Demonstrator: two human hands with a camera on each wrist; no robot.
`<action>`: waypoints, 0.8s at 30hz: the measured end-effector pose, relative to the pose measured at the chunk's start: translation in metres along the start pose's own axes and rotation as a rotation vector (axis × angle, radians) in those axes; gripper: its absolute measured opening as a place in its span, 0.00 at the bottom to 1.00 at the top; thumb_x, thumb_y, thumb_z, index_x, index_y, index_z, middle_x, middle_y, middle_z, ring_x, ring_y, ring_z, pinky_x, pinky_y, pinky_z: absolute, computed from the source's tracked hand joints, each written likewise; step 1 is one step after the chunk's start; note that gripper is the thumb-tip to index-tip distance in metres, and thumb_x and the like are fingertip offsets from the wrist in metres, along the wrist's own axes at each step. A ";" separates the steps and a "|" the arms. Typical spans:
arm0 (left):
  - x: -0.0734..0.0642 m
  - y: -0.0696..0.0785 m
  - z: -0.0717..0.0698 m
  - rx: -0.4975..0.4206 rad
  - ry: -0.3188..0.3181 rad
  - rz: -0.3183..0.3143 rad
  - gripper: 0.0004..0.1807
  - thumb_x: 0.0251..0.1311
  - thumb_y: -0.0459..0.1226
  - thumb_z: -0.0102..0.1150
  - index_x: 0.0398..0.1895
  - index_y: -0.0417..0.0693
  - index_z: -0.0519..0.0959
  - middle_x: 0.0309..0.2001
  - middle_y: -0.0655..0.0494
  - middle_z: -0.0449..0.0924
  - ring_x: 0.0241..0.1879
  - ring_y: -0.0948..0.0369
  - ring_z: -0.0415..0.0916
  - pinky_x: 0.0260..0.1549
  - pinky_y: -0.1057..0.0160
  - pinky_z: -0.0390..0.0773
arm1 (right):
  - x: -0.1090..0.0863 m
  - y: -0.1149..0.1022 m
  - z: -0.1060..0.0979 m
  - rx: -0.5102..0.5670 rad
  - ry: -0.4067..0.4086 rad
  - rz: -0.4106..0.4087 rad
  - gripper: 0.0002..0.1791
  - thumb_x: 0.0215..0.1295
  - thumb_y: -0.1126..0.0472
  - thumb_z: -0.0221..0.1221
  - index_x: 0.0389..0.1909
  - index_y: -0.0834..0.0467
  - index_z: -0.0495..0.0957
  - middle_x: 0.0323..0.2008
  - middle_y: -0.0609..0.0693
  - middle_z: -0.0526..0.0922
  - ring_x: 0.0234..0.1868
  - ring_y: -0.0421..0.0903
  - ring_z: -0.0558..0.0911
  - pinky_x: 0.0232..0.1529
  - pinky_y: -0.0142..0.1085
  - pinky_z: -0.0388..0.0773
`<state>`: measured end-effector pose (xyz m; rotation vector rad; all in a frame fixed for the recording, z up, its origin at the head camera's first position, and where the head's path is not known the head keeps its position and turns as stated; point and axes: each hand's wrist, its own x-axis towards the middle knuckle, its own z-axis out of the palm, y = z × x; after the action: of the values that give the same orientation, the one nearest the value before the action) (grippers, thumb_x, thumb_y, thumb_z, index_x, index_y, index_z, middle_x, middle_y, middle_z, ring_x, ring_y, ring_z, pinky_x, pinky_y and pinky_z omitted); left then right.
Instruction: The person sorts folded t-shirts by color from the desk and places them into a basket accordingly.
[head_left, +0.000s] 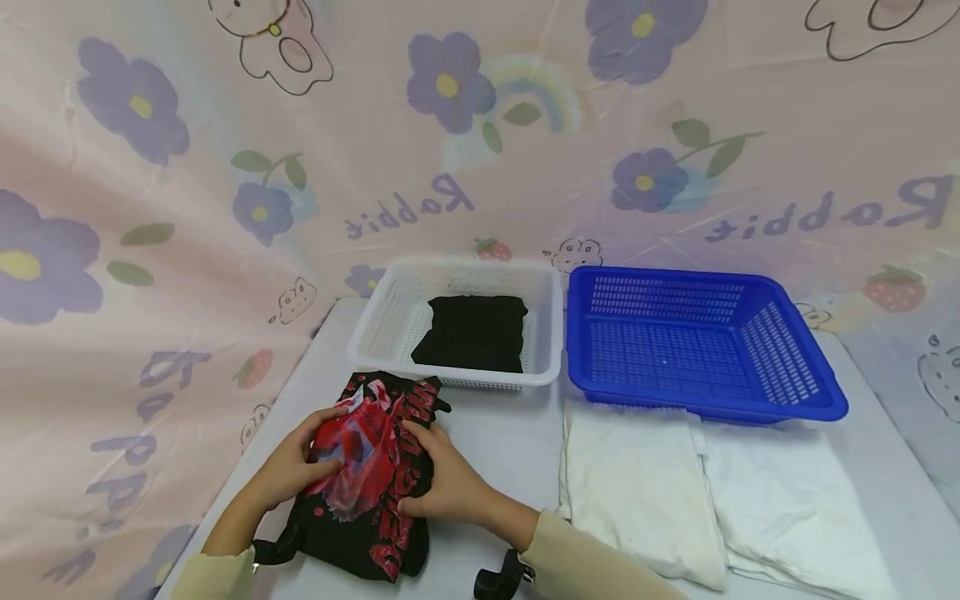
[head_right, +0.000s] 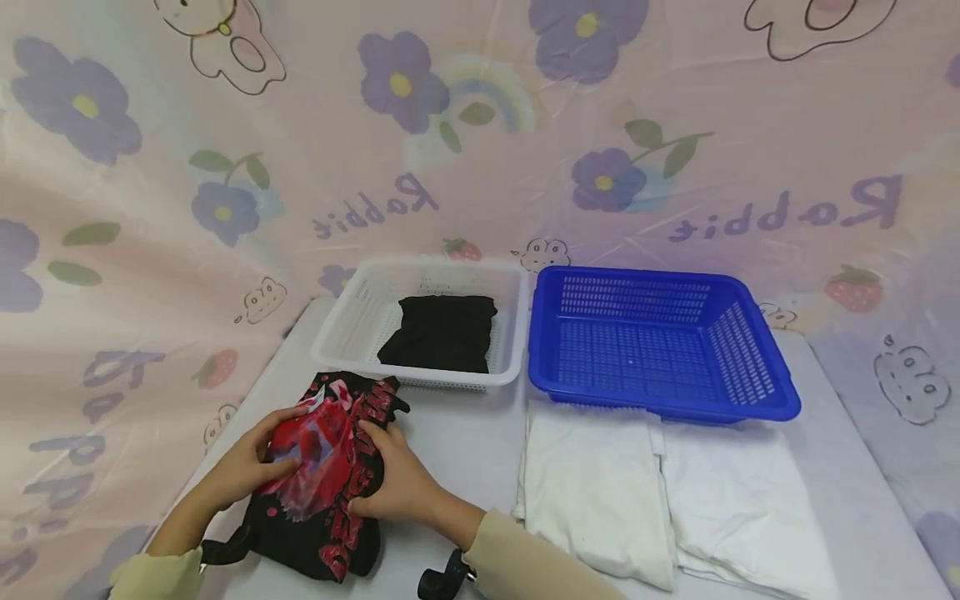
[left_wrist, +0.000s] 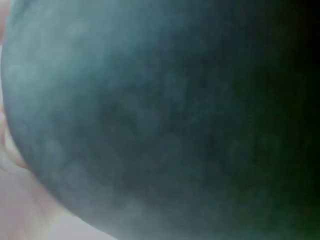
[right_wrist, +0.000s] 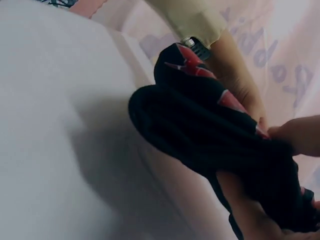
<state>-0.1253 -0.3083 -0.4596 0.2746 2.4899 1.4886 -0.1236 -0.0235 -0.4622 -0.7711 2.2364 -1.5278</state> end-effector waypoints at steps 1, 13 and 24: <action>-0.001 0.000 0.001 0.000 0.009 0.004 0.39 0.57 0.33 0.65 0.71 0.52 0.58 0.62 0.37 0.62 0.41 0.59 0.76 0.32 0.59 0.81 | -0.002 -0.003 -0.001 -0.003 0.000 -0.008 0.54 0.44 0.57 0.71 0.74 0.46 0.54 0.71 0.54 0.56 0.68 0.52 0.64 0.61 0.46 0.68; -0.004 0.022 0.001 -0.003 0.023 0.090 0.38 0.57 0.30 0.63 0.70 0.49 0.59 0.61 0.40 0.63 0.41 0.61 0.77 0.32 0.60 0.81 | -0.012 -0.024 -0.016 0.029 0.010 -0.057 0.53 0.44 0.60 0.71 0.73 0.46 0.55 0.68 0.52 0.59 0.63 0.48 0.69 0.56 0.37 0.73; -0.006 0.044 0.004 0.007 0.022 0.100 0.38 0.57 0.29 0.63 0.70 0.49 0.59 0.58 0.38 0.65 0.39 0.62 0.78 0.30 0.59 0.82 | -0.017 -0.033 -0.026 0.020 -0.009 -0.087 0.53 0.47 0.58 0.71 0.74 0.46 0.54 0.69 0.51 0.60 0.63 0.47 0.70 0.52 0.32 0.75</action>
<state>-0.1163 -0.2863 -0.4213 0.3912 2.5337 1.5286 -0.1159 -0.0027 -0.4222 -0.8777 2.2041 -1.5808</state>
